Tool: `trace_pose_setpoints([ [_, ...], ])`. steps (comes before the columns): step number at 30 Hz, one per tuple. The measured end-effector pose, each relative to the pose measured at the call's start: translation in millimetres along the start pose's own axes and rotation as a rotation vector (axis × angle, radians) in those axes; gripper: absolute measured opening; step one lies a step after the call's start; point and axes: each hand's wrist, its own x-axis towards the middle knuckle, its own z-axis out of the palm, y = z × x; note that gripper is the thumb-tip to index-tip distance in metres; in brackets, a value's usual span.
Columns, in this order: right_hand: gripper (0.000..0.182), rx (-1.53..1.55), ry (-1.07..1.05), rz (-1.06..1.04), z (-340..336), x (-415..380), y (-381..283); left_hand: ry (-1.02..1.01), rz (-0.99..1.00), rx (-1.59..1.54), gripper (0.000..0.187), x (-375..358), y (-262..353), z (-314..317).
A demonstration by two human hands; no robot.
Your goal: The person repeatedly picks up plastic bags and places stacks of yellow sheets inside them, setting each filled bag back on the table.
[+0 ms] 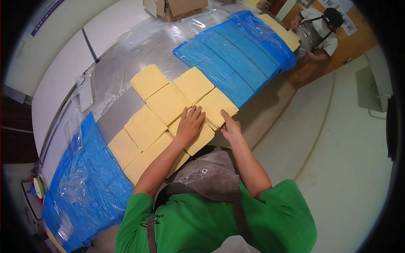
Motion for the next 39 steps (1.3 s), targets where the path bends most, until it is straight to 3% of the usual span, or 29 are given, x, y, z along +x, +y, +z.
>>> trace_pose_setpoints([
  [5,0.043,0.073,-0.030,0.042,5.9,16.3,2.1,0.025,-0.004,0.000,0.030,-1.5,0.1,0.9],
  [7,0.044,-0.100,-0.034,-0.061,8.6,25.6,7.2,0.027,-0.004,-0.012,0.030,-2.0,-0.5,1.8],
  [11,0.040,-0.106,-0.092,-0.137,14.8,17.8,3.7,0.031,-0.005,-0.005,0.029,-2.9,-0.9,1.2],
  [17,0.041,-0.052,-0.125,-0.019,17.8,13.5,-2.3,0.041,-0.019,-0.018,0.030,-2.2,-2.6,3.7],
  [19,0.049,0.049,-0.172,-0.007,13.6,15.5,3.5,0.050,-0.019,-0.062,0.031,-1.8,-3.0,1.9],
  [23,0.050,0.081,-0.098,-0.120,18.0,10.0,9.1,0.061,-0.069,-0.166,0.030,-1.2,-3.8,-4.6],
  [26,0.048,0.101,-0.073,-0.153,20.1,5.9,3.9,0.112,-0.133,-0.288,0.030,-0.9,-6.4,-17.4],
  [32,0.042,-0.026,-0.221,-0.221,22.1,-40.5,-42.1,0.229,-0.325,-0.514,0.029,-17.2,-24.1,-56.6],
  [35,0.039,-0.159,-0.436,-0.305,30.7,-81.1,-69.5,0.265,-0.469,-0.687,0.033,-28.2,-34.5,-73.5],
  [37,0.040,-0.223,-0.562,-0.259,44.8,-116.2,-85.7,0.216,-0.694,-0.998,0.037,-35.1,-40.0,-82.8],
  [38,0.041,-0.268,-0.667,-0.216,54.5,-135.6,-92.1,0.257,-0.715,-0.991,0.037,-39.9,-45.7,-77.8],
  [39,0.042,-0.343,-0.729,-0.214,63.7,-158.0,-96.5,0.230,-0.805,-1.218,0.049,-45.3,-54.3,-63.4],
])
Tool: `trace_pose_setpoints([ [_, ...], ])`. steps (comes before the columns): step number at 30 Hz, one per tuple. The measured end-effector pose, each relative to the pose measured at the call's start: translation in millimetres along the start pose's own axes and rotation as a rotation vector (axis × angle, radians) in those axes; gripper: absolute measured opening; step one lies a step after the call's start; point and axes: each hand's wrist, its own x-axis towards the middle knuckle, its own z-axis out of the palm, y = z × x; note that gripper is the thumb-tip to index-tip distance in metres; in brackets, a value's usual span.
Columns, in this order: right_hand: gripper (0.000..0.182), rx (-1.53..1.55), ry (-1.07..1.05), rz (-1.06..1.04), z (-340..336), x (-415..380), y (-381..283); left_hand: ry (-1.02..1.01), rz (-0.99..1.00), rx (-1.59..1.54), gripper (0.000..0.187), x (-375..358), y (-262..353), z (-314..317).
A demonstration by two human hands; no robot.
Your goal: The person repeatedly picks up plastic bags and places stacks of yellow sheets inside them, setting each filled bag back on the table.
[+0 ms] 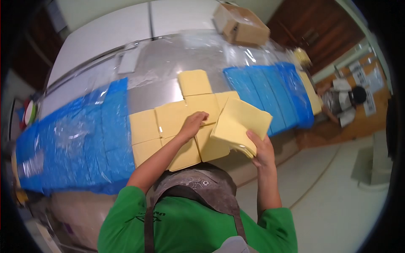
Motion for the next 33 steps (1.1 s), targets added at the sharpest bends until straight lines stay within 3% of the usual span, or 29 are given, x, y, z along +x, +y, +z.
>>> trace_pose_setpoints([
  [1,0.042,-0.026,-0.050,0.013,12.7,-5.8,-5.9,-0.039,-0.125,-0.205,0.061,-2.8,2.3,-5.3],
  [2,0.043,0.007,-0.156,0.043,23.5,-10.6,-9.5,0.014,-0.110,-0.227,0.061,-10.9,2.5,-12.4],
  [4,0.048,0.030,-0.300,0.084,53.1,-17.7,-14.5,-0.376,-0.301,-0.846,0.084,-53.0,46.2,-24.7],
  [5,0.048,0.008,-0.336,0.107,60.0,-16.3,-7.0,-0.340,-0.278,-0.871,0.084,-80.7,72.7,-32.1],
  [7,0.056,-0.118,-0.386,0.108,71.0,-8.5,11.7,-0.320,-0.100,-1.214,0.102,-128.0,114.6,-50.7],
  [8,0.059,-0.187,-0.389,0.159,81.2,-8.2,18.7,-0.564,-0.052,-1.345,0.085,-139.3,94.9,-72.7],
  [9,0.059,-0.194,-0.416,0.172,92.4,-5.9,26.6,-0.537,-0.032,-1.349,0.085,-149.9,94.9,-80.1],
  [11,0.052,-0.284,-0.474,0.284,109.4,0.8,49.8,-0.114,-0.022,-0.818,0.063,-175.3,91.7,-90.4],
  [12,0.052,-0.256,-0.514,0.347,115.5,5.8,61.9,-0.071,-0.054,-0.976,0.054,-183.8,87.7,-97.2],
  [16,0.050,-0.307,-0.532,0.410,146.0,4.8,100.3,-0.005,-0.114,-0.915,0.054,-210.4,68.2,-117.3],
  [18,0.050,-0.457,-0.589,0.285,168.1,-1.9,110.0,0.217,-0.059,-0.742,0.055,-220.0,60.5,-118.2],
  [22,0.050,-0.713,-0.674,0.173,198.9,-11.5,104.2,0.348,-0.072,-0.727,0.055,-237.1,47.9,-131.3],
  [24,0.057,-0.635,-0.770,0.365,197.3,-9.1,90.9,0.332,-0.032,-0.762,0.056,-254.4,59.7,-134.2],
  [25,0.057,-0.640,-0.780,0.358,204.0,-7.8,96.1,0.315,0.013,-0.791,0.057,-261.6,69.3,-138.2],
  [27,0.080,0.253,-0.644,0.582,216.0,-11.6,128.8,0.264,0.005,-0.803,0.057,-271.3,82.5,-144.6],
  [28,0.099,0.156,-0.564,0.509,221.4,-13.9,155.9,0.215,-0.009,-0.811,0.058,-273.6,84.7,-146.6],
  [32,0.098,0.353,-0.621,0.521,222.4,-23.8,192.3,0.327,-0.041,-0.657,0.058,-286.4,70.1,-157.6],
  [33,0.095,0.429,-0.594,0.710,222.4,-25.1,182.7,0.373,-0.047,-0.621,0.059,-290.1,67.2,-159.3],
])
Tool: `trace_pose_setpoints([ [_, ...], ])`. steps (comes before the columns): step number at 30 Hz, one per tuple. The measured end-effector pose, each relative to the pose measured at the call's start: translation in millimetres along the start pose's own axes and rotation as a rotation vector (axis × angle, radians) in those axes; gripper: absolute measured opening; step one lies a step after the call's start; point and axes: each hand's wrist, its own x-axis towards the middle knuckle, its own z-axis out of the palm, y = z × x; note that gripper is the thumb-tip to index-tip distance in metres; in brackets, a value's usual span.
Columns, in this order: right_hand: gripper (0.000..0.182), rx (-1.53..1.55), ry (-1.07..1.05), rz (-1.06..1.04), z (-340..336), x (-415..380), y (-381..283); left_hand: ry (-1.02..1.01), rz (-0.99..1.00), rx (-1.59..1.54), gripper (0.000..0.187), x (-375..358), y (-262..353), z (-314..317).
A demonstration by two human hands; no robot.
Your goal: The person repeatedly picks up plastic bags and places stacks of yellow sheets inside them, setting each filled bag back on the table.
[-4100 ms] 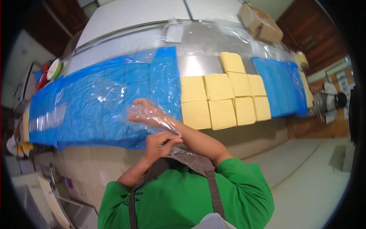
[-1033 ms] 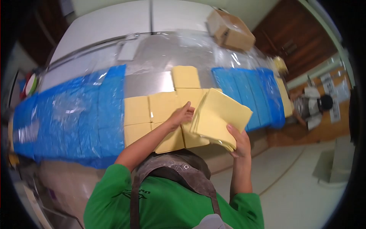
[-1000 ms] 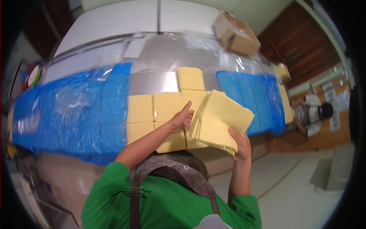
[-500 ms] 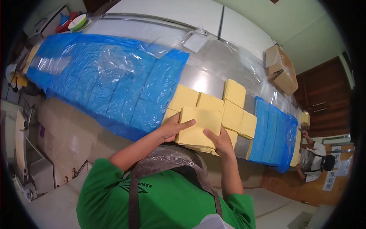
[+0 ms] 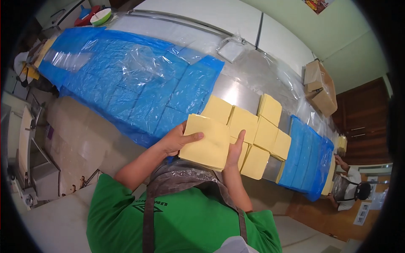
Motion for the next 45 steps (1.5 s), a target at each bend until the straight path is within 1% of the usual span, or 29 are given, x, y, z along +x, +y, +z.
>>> trace_pose_setpoints([
  [1,0.091,0.133,0.026,0.145,5.7,-5.0,-4.3,0.040,0.012,0.033,0.060,-1.6,-0.1,-2.0],
  [2,0.091,0.136,0.030,0.145,11.3,-10.2,-6.6,0.040,0.008,0.032,0.060,-4.0,1.6,-1.0],
  [4,0.087,0.099,-0.071,0.065,21.1,-15.0,-13.6,-0.004,0.053,0.048,0.060,-11.9,17.7,9.3],
  [5,0.087,0.087,-0.079,0.075,3.8,0.7,-4.7,0.004,0.068,0.042,0.060,-16.6,30.6,18.3],
  [7,0.089,-0.517,0.027,-0.055,-47.3,39.8,27.3,-0.101,0.092,0.236,0.059,-26.7,54.3,43.0],
  [8,0.089,-0.622,0.017,-0.087,-45.9,47.4,39.2,-0.099,0.103,0.243,0.059,-27.0,59.8,50.9],
  [10,0.088,-0.562,-0.067,-0.043,-35.5,50.9,55.9,-0.207,0.187,0.377,0.054,-26.8,66.9,64.3],
  [14,0.087,-0.428,-0.158,0.041,-23.2,45.2,59.7,-0.206,0.121,0.451,0.052,-32.6,85.3,69.4],
  [17,0.086,-0.356,-0.171,0.039,-16.0,38.7,52.4,-0.155,0.055,0.366,0.049,-34.5,88.1,53.4],
  [19,0.085,-0.311,-0.159,0.032,-0.5,28.2,37.4,-0.059,0.048,0.290,0.047,-32.5,75.2,38.2],
  [20,0.085,-0.307,-0.155,0.038,11.2,19.5,31.4,-0.055,0.041,0.287,0.047,-31.6,69.0,32.3],
  [22,0.075,0.219,-0.265,0.044,39.1,3.4,9.4,0.006,0.015,0.214,0.048,-27.5,59.6,20.3],
  [23,0.075,0.226,-0.260,0.050,26.6,1.7,10.4,0.013,0.007,0.213,0.048,-25.7,53.4,15.8],
  [25,0.070,0.037,-0.435,-0.038,-0.2,0.5,14.6,-0.006,0.009,0.255,0.049,-19.8,46.6,7.5],
  [26,0.070,0.041,-0.450,-0.021,-6.2,-1.4,10.4,0.014,0.019,0.259,0.049,-18.6,44.7,3.7],
  [28,0.080,-0.338,-0.251,0.216,-4.6,-4.8,4.0,-0.003,-0.002,0.309,0.053,-17.4,40.4,-0.6],
  [29,0.080,-0.338,-0.266,0.230,-2.0,-6.6,9.1,-0.009,-0.026,0.293,0.055,-17.0,39.6,-1.4],
  [31,0.070,-0.361,-0.221,0.081,1.4,-8.6,16.1,-0.010,-0.021,0.279,0.056,-16.1,40.4,-3.1],
  [32,0.070,-0.362,-0.229,0.088,0.9,-9.5,18.9,-0.027,-0.028,0.262,0.056,-15.8,39.8,-4.0],
  [34,0.082,-0.269,-0.221,0.048,-1.1,-9.3,24.0,-0.038,-0.032,0.291,0.057,-11.0,38.7,-10.2],
  [36,0.083,-0.250,-0.177,0.055,-7.1,-10.1,28.2,-0.054,-0.039,0.323,0.057,-8.5,41.5,-11.8],
  [37,0.084,-0.232,-0.126,0.059,-11.2,-10.6,29.7,-0.045,-0.023,0.416,0.056,-7.1,43.4,-11.3],
  [38,0.084,-0.231,-0.129,0.055,-16.2,-11.9,30.2,-0.039,-0.007,0.509,0.056,-6.0,45.3,-11.0],
  [39,0.084,-0.221,-0.105,0.040,-21.2,-12.3,29.6,-0.042,-0.002,0.515,0.056,-1.9,51.0,-14.1],
  [41,0.084,-0.212,-0.084,0.014,-25.2,-11.4,28.5,0.092,-0.080,0.541,0.057,18.6,72.4,-32.4],
  [42,0.070,-0.220,-0.100,-0.067,-25.9,-11.7,27.6,0.273,0.076,0.587,0.069,42.1,83.5,-59.7],
  [43,0.057,-0.230,-0.115,-0.145,-27.6,-13.6,26.3,0.643,0.213,0.917,0.079,85.3,94.2,-121.6],
  [44,0.057,-0.235,-0.116,-0.151,-31.1,-16.1,25.3,1.152,0.413,1.255,0.091,101.7,105.8,-148.9],
  [45,0.057,-0.233,-0.108,-0.151,-35.1,-17.0,24.4,1.272,0.376,1.055,0.097,91.6,139.0,-143.9],
])
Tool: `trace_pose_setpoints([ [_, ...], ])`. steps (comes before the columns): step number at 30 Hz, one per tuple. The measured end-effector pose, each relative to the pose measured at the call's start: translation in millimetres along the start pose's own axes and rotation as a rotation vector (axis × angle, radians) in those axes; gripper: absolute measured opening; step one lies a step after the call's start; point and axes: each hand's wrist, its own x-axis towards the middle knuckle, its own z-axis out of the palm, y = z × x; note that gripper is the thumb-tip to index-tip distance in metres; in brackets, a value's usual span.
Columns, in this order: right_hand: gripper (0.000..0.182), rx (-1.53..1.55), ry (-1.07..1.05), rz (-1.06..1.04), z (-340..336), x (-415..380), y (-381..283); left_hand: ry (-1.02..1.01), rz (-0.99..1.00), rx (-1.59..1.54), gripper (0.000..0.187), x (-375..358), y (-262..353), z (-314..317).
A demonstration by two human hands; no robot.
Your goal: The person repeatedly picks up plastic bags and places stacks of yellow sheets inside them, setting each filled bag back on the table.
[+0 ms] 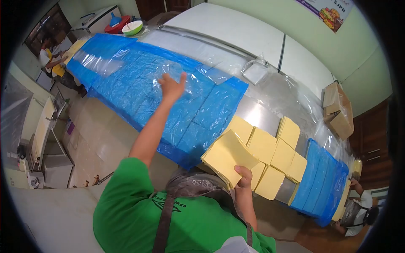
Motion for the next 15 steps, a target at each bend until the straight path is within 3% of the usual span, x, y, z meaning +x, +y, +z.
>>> trace_pose_setpoints([
  [2,0.057,0.007,0.013,-0.005,-7.8,1.4,1.6,0.107,-0.235,-0.009,0.091,39.7,-14.1,25.6],
  [6,0.058,0.029,0.068,0.006,-17.1,-6.2,2.3,0.005,-0.113,0.071,0.080,79.0,-76.6,46.4],
  [8,0.058,0.045,0.104,0.013,-18.9,-11.0,0.3,-0.139,-0.048,-0.341,0.062,104.1,-110.0,55.9],
  [9,0.061,0.087,0.097,0.010,-16.8,-14.9,-3.8,-0.147,-0.041,-0.335,0.062,94.3,-96.9,41.6],
  [11,0.065,0.136,0.096,0.015,-17.6,-19.8,-6.3,-0.218,-0.167,-0.616,0.044,58.4,-57.5,-19.4],
  [15,0.065,0.154,0.108,-0.025,-24.4,-24.5,-7.6,-0.431,-0.245,-0.639,0.037,73.1,-52.6,-61.4],
])
